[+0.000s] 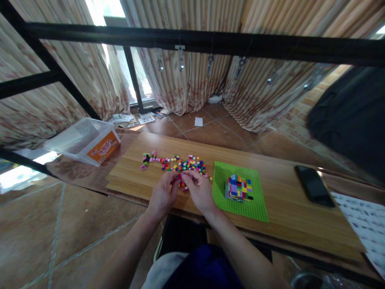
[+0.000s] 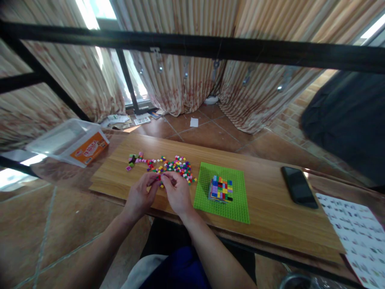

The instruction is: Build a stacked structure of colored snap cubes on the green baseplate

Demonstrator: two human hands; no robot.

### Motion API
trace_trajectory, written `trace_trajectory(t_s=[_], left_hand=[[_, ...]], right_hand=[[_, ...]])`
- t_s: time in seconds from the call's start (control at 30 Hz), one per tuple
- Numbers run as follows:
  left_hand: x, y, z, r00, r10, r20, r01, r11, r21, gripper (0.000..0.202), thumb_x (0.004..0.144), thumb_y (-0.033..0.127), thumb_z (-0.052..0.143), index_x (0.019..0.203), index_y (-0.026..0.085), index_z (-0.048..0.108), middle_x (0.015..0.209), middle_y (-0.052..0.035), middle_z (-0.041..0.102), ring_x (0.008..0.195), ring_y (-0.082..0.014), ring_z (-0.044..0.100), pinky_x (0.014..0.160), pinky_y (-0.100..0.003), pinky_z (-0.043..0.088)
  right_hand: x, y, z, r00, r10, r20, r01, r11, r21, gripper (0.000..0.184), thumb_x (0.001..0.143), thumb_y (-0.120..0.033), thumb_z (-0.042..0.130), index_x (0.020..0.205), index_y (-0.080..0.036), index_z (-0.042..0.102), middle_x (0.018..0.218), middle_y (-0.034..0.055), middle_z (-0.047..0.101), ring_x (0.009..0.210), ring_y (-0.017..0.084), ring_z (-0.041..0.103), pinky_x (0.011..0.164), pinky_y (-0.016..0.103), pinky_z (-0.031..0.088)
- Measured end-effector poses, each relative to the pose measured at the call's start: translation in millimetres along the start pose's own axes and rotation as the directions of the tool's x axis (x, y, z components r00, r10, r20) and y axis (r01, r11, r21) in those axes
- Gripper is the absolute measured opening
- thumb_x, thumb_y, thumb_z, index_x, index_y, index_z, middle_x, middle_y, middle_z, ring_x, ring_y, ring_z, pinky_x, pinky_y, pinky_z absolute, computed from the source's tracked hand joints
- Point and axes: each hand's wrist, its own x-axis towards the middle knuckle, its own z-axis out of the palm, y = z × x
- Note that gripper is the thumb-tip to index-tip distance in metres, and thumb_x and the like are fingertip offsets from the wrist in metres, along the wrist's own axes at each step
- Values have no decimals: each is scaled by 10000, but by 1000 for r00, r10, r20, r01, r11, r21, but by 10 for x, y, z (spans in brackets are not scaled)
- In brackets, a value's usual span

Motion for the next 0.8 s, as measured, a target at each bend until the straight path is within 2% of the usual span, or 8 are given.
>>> trace_trajectory(t_s=[0.1,0.2,0.27,0.37,0.53,0.63,0.7,0.8], left_hand=[[-23,98,28,998,-62,-5,60,982,-179,179,863,311,551,1012,215,566,950,-60,668,893,-193,667,823,-334,545],[-42,189,54,981,-192,43,191,878,-438,247,833,351,584,1029,204,557,943,-60,681,851,-182,674,778,-322,558],[-60,259,59,961,-251,112,272,812,-516,259,816,377,600,1002,197,583,897,-50,686,798,-170,670,722,-302,559],[-89,351,46,947,-286,149,320,785,-530,237,791,399,630,913,195,628,775,-19,666,705,-151,648,644,-267,541],[-143,467,29,950,-277,145,312,806,-503,177,781,370,653,819,198,649,679,2,640,587,-124,595,558,-234,498],[-196,549,67,950,-294,104,305,800,-517,130,764,334,672,789,208,653,640,16,623,535,-112,561,513,-220,469],[-231,594,109,938,-338,72,319,769,-554,120,755,324,676,783,210,655,615,26,608,507,-104,536,489,-215,450],[-265,606,167,906,-419,67,363,686,-630,134,755,324,674,767,194,646,568,41,568,487,-92,506,481,-207,431]], right_hand=[[-27,-61,-17,999,23,-23,-21,998,57,216,835,-377,617,910,-192,699,778,23,698,687,157,627,585,262,517],[-92,-118,-39,999,16,-44,-13,997,73,207,838,-364,609,898,-191,707,766,16,697,666,142,618,599,254,513],[-140,-150,-57,999,-2,-53,6,998,70,197,841,-348,603,895,-191,708,779,14,698,686,137,621,633,252,512],[-209,-198,-99,999,-27,-38,28,999,40,179,846,-328,596,885,-190,703,787,13,691,722,139,625,667,250,503],[-317,-296,-183,997,-74,-22,73,997,-12,132,852,-285,587,851,-189,679,749,-2,668,695,124,611,653,233,481],[-380,-325,-186,994,-99,-36,98,995,-24,125,858,-276,578,818,-187,656,716,-12,647,661,113,585,635,228,461],[-408,-319,-166,992,-87,-89,87,996,-2,139,857,-295,577,805,-185,643,697,-14,627,636,109,559,612,227,446],[-403,-281,-144,971,-16,-238,51,989,140,181,837,-353,601,776,-185,628,639,-26,578,572,97,501,552,223,417]])
